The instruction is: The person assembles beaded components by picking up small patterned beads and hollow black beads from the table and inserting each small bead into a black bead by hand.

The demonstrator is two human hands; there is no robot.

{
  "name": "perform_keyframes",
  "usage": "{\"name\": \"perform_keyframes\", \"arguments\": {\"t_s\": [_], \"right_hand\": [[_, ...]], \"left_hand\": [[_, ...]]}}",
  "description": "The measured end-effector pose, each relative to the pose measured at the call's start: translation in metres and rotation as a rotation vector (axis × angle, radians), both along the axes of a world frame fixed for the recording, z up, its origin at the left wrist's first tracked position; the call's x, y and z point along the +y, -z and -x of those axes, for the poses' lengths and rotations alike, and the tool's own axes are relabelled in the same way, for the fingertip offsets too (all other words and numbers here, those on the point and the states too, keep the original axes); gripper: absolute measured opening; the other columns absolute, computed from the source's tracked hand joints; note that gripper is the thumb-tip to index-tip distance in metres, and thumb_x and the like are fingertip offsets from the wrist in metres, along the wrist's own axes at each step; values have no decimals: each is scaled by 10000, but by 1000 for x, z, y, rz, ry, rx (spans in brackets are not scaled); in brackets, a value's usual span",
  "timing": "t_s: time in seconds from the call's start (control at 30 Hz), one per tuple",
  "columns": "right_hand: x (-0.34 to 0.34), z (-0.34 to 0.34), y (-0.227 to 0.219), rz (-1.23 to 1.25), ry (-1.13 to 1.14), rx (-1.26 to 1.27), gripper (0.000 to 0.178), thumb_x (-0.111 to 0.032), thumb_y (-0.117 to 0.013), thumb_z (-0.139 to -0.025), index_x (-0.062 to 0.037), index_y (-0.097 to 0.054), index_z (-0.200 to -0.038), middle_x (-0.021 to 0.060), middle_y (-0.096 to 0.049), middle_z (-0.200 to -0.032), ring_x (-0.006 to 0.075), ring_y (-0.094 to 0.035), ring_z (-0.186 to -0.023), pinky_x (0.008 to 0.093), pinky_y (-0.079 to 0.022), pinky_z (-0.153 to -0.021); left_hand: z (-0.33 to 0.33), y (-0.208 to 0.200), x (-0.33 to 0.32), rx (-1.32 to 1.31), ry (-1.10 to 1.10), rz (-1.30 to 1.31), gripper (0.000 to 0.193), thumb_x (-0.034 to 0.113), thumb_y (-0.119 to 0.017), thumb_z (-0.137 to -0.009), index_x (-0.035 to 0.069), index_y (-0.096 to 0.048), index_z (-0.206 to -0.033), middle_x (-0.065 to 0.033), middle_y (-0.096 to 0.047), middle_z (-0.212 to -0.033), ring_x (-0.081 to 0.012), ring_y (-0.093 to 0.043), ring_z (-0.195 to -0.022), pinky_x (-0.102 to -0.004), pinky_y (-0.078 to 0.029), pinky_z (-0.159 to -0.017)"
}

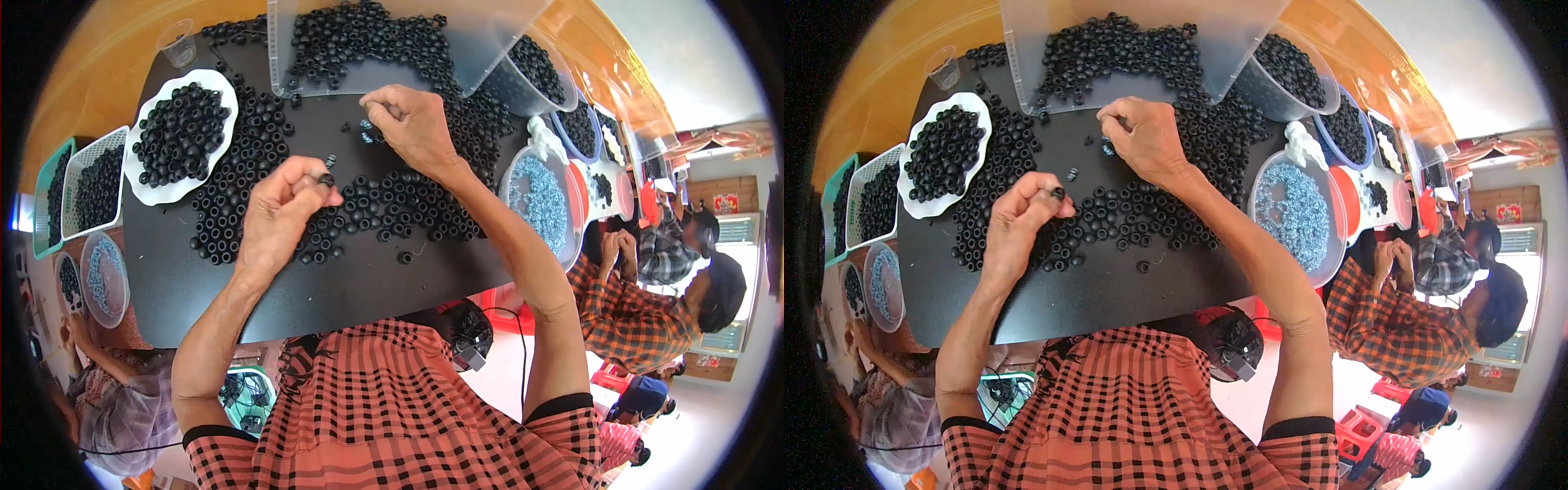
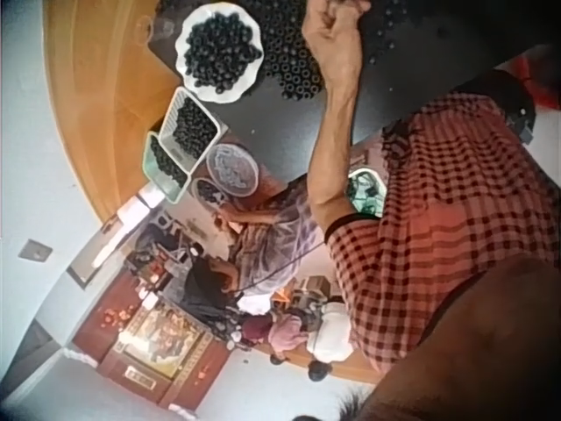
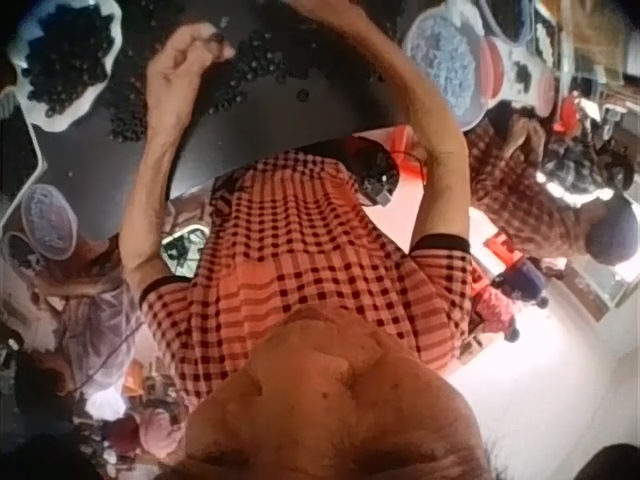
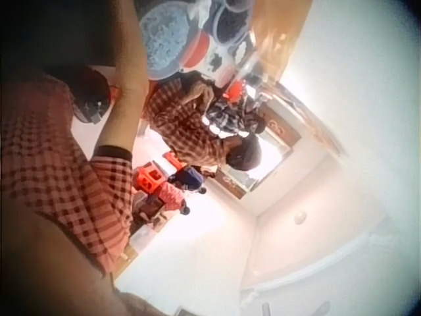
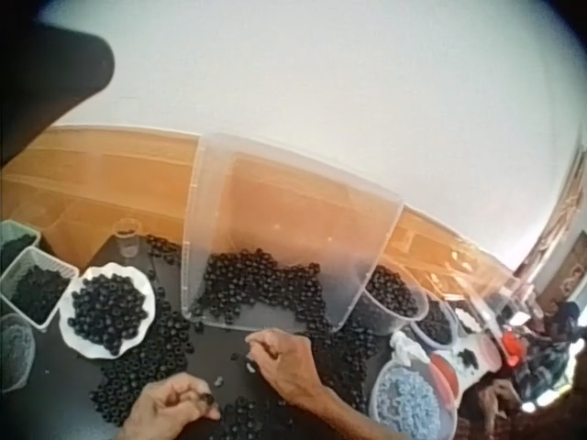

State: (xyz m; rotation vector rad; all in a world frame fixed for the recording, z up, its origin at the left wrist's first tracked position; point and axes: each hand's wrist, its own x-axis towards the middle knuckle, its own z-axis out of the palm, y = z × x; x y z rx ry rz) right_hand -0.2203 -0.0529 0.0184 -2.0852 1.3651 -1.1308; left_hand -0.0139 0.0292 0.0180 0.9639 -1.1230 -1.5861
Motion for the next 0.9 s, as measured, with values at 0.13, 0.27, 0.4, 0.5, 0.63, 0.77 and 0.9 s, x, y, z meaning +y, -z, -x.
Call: {"name": "perform_keyframes", "arguments": {"t_s": [0.13,0.27,0.4,0.5,0.63,0.77,0.9], "right_hand": [[-15,-25,-9,8,-78,109,134,-78,-609,-780,0,-682,-860,154,-646,-743,235,-611,-593,334,-488,-580],[-21,-44,-2,-1,-185,100,131,-57,-620,-802,-9,-684,-906,61,-588,-683,101,-490,-545,263,-417,-517],[-25,-61,2,9,-297,110,157,-48,-632,-775,-2,-676,-919,68,-581,-703,132,-499,-555,280,-433,-538],[-22,-65,3,27,-312,161,178,-43,-646,-738,5,-667,-908,99,-574,-698,190,-537,-559,313,-453,-555],[-19,-57,7,39,-228,278,151,-46,-642,-742,6,-664,-882,107,-594,-722,189,-547,-566,314,-457,-561],[-35,-62,3,123,-147,188,167,-67,-641,-753,-8,-662,-908,103,-603,-720,194,-552,-566,309,-464,-569],[-54,-71,7,194,-133,214,212,-73,-642,-755,-24,-656,-960,115,-623,-744,249,-596,-615,349,-497,-610]], "left_hand": [[3,4,6,-10,42,-16,128,-9,-538,-869,12,-577,-989,27,-565,-725,-49,-588,-753,-204,-457,-701],[7,5,11,-7,76,72,137,-28,-522,-864,6,-551,-993,22,-549,-714,-47,-571,-734,-201,-453,-676],[7,0,14,-56,107,123,133,-30,-509,-866,-5,-544,-991,13,-542,-716,-46,-558,-731,-211,-467,-672],[6,0,16,-56,129,118,136,-37,-508,-860,-18,-537,-992,13,-530,-703,-56,-564,-729,-223,-482,-693],[6,0,16,-18,133,119,143,-40,-506,-861,-17,-534,-999,5,-544,-712,-61,-576,-738,-225,-483,-697],[6,-3,17,-30,130,91,151,-46,-503,-861,-14,-534,-1006,-6,-569,-731,-66,-588,-751,-228,-483,-699],[7,4,13,-63,133,133,154,-14,-522,-875,24,-554,-1020,26,-530,-753,-59,-596,-767,-189,-442,-647]]}}
